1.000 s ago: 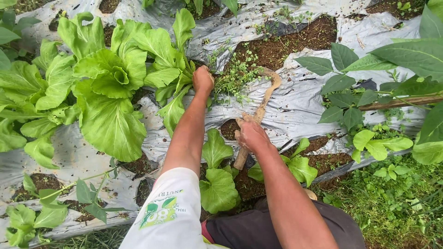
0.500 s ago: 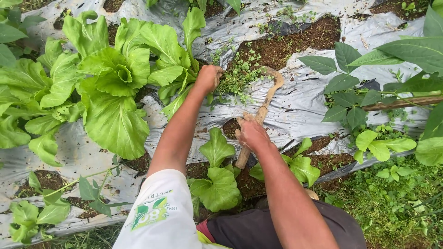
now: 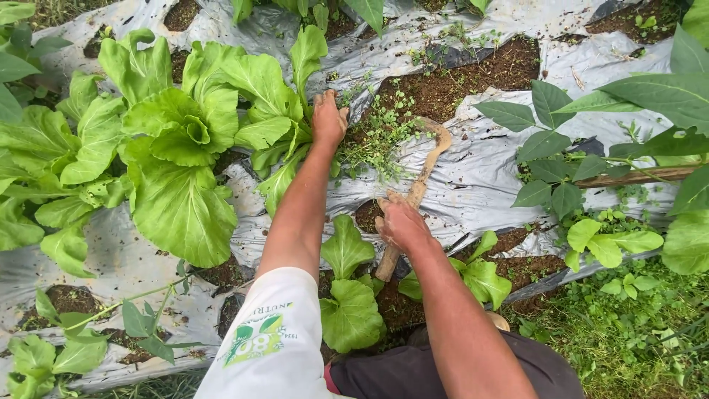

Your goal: The person sits on the ground in a garden bed and uses a hand hoe to loosen soil and remove weeds around leafy green plants. They pull weeds by hand and gather them into a pile, occasionally using the hoe to clear the area.

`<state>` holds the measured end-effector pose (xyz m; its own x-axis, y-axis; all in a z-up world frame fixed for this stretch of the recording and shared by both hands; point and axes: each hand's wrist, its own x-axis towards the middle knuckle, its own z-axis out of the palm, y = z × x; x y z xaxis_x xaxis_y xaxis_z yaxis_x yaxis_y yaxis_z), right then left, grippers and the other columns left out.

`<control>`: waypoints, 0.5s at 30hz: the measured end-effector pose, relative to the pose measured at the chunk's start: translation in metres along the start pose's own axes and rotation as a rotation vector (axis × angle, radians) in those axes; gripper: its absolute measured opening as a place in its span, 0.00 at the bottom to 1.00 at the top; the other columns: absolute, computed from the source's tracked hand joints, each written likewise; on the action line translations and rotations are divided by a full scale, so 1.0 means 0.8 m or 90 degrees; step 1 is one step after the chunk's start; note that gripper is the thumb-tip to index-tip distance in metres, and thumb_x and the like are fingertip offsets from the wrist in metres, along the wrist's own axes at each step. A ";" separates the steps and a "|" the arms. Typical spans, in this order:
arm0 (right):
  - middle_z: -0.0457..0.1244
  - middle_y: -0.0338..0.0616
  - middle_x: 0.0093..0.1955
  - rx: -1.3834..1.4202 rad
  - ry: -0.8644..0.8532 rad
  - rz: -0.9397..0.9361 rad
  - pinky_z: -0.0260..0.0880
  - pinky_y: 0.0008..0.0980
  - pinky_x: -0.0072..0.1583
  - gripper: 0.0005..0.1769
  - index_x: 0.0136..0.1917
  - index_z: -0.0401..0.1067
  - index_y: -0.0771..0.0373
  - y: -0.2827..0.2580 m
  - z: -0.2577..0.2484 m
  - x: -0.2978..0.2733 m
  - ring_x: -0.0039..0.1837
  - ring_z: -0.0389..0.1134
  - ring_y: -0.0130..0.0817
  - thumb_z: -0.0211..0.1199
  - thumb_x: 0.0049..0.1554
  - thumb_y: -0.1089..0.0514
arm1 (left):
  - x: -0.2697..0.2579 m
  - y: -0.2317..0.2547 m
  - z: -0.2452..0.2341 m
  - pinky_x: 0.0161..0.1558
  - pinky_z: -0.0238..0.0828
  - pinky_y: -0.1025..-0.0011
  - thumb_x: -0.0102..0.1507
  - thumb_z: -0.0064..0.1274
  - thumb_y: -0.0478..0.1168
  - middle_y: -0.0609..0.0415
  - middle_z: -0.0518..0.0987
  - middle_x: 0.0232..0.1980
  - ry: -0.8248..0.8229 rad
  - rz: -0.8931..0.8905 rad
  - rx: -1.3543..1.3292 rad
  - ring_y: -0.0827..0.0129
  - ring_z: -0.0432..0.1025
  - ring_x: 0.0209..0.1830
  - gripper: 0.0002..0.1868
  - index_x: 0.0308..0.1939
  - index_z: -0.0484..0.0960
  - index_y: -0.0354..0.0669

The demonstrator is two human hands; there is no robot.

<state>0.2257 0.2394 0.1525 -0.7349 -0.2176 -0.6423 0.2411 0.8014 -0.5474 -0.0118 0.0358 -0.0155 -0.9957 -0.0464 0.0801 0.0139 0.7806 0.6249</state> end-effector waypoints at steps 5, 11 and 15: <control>0.64 0.66 0.65 0.009 0.019 0.005 0.61 0.56 0.73 0.22 0.62 0.75 0.66 -0.028 -0.031 -0.024 0.72 0.62 0.64 0.59 0.56 0.56 | 0.022 -0.027 0.053 0.55 0.75 0.47 0.65 0.61 0.39 0.39 0.72 0.50 0.045 -0.090 0.019 0.42 0.74 0.53 0.13 0.47 0.74 0.38; 0.54 0.63 0.79 -0.028 -0.011 0.002 0.50 0.56 0.79 0.29 0.73 0.67 0.65 0.000 -0.009 0.003 0.81 0.51 0.60 0.56 0.62 0.51 | 0.006 0.001 0.025 0.55 0.72 0.58 0.63 0.61 0.35 0.41 0.73 0.47 0.071 0.084 0.205 0.50 0.70 0.51 0.12 0.47 0.80 0.31; 0.58 0.65 0.74 -0.002 0.000 0.011 0.52 0.55 0.78 0.24 0.66 0.73 0.67 -0.023 -0.025 -0.015 0.79 0.54 0.62 0.56 0.60 0.54 | -0.007 0.015 0.012 0.52 0.70 0.58 0.63 0.52 0.28 0.41 0.72 0.43 0.113 0.238 0.252 0.49 0.70 0.49 0.03 0.39 0.79 0.29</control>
<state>0.2174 0.2381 0.1810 -0.7303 -0.2042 -0.6519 0.2517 0.8067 -0.5346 -0.0070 0.0511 -0.0158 -0.8984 0.2011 0.3904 0.2937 0.9361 0.1935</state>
